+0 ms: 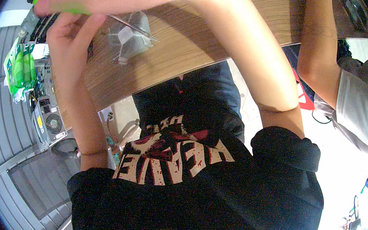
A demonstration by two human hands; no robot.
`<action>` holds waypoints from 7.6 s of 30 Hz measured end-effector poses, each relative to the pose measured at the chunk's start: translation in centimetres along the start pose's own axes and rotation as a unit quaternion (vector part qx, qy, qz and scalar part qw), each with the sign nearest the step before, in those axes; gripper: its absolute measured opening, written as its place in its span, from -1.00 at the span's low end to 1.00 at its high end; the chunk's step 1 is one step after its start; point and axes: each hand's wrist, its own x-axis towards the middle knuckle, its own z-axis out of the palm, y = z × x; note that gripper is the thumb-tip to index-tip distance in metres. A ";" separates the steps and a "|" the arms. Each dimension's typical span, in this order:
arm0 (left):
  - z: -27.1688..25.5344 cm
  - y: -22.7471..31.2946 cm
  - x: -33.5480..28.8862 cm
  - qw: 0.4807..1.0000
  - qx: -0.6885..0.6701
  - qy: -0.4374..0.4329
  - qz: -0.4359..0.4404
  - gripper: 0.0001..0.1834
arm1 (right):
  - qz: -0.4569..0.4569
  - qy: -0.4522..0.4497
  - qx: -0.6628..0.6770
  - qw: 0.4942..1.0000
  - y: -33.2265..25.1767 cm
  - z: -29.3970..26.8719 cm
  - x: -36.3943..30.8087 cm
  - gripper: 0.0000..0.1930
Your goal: The person uses a screwdriver to remove screws from a computer cooling fan and heatsink assembly on a table, eventually separating the fan from the metal heatsink and setting the parts down.
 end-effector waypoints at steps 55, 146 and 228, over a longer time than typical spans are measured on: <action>1.0 -1.5 -0.9 0.995 0.051 0.084 -0.026 -0.51 | 0.243 0.110 -0.032 0.963 0.3 2.2 -0.9 -0.47; 0.5 -8.9 3.8 0.924 0.195 -0.330 0.007 -0.44 | 0.083 0.336 -0.019 0.938 0.2 4.8 1.5 -0.71; 0.9 -6.3 3.1 0.983 -0.007 -0.166 0.075 -0.72 | 0.134 0.208 -0.345 0.905 -5.0 1.7 1.0 -0.68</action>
